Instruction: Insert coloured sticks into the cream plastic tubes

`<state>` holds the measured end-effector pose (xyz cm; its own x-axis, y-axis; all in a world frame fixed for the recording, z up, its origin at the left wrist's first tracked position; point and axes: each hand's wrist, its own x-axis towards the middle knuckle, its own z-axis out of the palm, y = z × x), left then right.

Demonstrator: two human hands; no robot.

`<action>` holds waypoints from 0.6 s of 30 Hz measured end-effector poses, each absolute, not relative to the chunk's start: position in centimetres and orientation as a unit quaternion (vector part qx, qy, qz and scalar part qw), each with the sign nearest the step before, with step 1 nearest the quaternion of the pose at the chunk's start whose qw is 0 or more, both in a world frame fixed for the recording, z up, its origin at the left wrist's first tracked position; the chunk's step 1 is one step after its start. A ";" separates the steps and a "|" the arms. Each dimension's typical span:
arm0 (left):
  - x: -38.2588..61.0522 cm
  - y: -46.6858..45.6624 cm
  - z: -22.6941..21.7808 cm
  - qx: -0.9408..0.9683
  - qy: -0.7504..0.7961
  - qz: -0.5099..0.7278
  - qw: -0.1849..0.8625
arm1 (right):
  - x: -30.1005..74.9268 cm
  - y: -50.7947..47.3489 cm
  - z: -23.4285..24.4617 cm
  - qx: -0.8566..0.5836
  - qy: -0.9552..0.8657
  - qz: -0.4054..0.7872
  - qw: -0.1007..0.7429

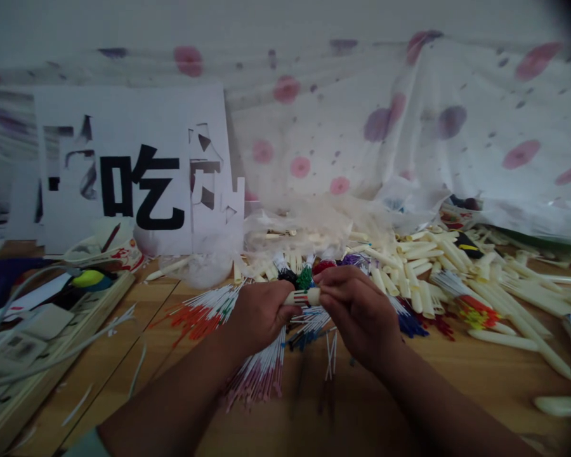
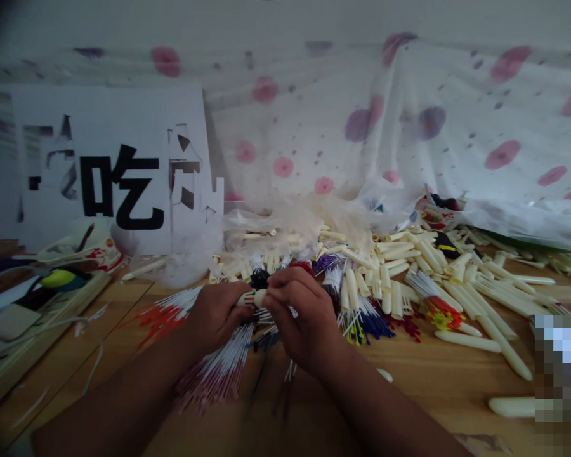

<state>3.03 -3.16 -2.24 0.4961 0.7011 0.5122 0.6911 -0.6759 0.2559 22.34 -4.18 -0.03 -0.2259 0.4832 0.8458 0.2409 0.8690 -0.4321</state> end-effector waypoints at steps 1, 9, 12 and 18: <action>3.2 -3.2 -2.2 0.860 0.416 0.295 0.018 | 22.4 -3.9 -0.1 -0.234 -0.773 0.109 0.579; 2.8 -1.9 -1.7 0.860 0.413 0.272 0.130 | 23.8 -2.2 -0.6 -0.287 -0.802 0.022 0.524; 2.6 -1.6 -1.7 0.859 0.439 0.251 0.085 | 23.9 -1.8 -1.0 -0.295 -0.814 0.036 0.499; 2.8 -1.7 -2.4 0.858 0.460 0.230 0.018 | 23.1 -1.5 -1.4 -0.339 -0.760 0.146 0.534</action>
<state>2.80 -1.70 -2.43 0.4713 0.7966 0.3785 0.7798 -0.5769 0.2431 23.07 -1.54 -1.45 -0.1992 0.6718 0.7134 0.3592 0.7274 -0.5847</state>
